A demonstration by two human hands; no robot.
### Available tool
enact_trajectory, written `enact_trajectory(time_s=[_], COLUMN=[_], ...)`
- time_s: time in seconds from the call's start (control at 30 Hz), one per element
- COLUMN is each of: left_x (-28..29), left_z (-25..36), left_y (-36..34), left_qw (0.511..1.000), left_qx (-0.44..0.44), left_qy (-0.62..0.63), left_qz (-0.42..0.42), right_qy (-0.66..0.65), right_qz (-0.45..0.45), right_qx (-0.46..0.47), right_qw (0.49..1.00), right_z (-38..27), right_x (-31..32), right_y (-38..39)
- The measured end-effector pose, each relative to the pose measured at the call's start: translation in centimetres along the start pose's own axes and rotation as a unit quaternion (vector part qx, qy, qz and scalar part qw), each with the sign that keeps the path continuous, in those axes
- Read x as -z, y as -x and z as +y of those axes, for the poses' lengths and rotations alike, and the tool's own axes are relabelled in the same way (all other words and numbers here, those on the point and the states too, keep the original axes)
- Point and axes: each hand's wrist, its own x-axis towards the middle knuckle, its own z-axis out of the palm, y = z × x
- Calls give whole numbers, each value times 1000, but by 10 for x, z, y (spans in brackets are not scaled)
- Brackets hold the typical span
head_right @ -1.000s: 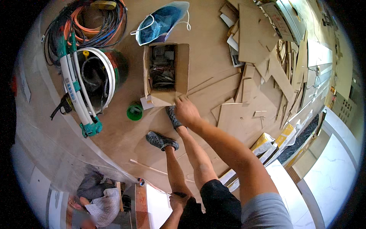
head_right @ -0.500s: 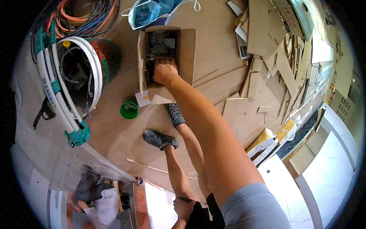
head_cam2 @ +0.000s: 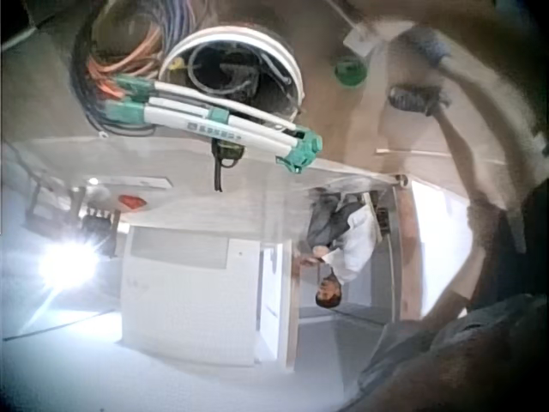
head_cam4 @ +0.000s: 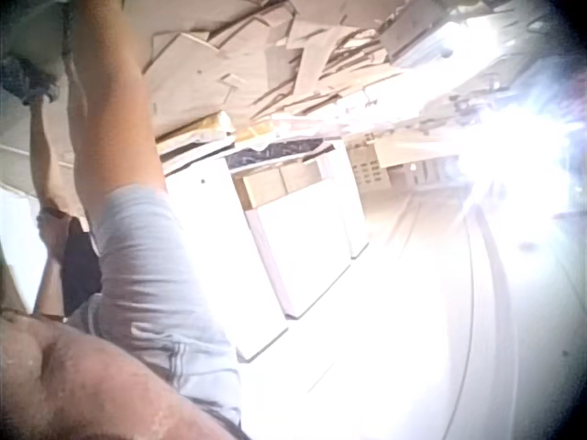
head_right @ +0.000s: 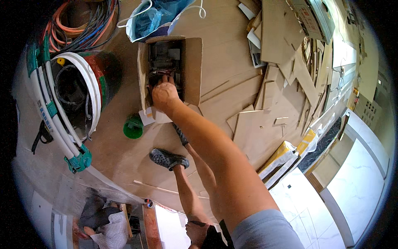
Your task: The person uses a nail gun and a hammer to fix a strip of baseboard to a wall, then moves across the room to a cardboard box and handles paper strips.
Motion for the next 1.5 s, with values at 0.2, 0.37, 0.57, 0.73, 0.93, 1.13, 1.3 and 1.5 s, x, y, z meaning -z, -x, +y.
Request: enact_trajectory(time_s=[0.2,0.37,0.57,0.73,0.93,1.13,1.3,1.5], left_x=[-8,5,12,2,17,13,20,17], left_z=[-2,4,11,9,17,15,15,11], left_y=[-1,-2,8,4,6,10,12,4], left_qw=[1000,1000,1000,1000,1000,999,1000,999], left_qx=[-4,-13,-1,-1,5,-10,-9,-13], left_qy=[-5,-4,-2,-9,-21,-12,7,-16], left_qz=[22,9,19,17,8,29,22,27], right_qy=[-145,-182,-154,-117,-50,-176,-244,-229], right_qz=[-9,3,-62,-53,14,16,115,81], right_qx=[-67,-144,-122,-148,-35,-55,-123,-82], right_qw=[987,973,979,981,998,983,955,967], right_z=[10,57,52,43,68,58,49,71], right_x=[11,-9,-2,5,-31,-24,-38,-47], right_y=[-22,-65,-71,-58,-57,-35,-24,-39])
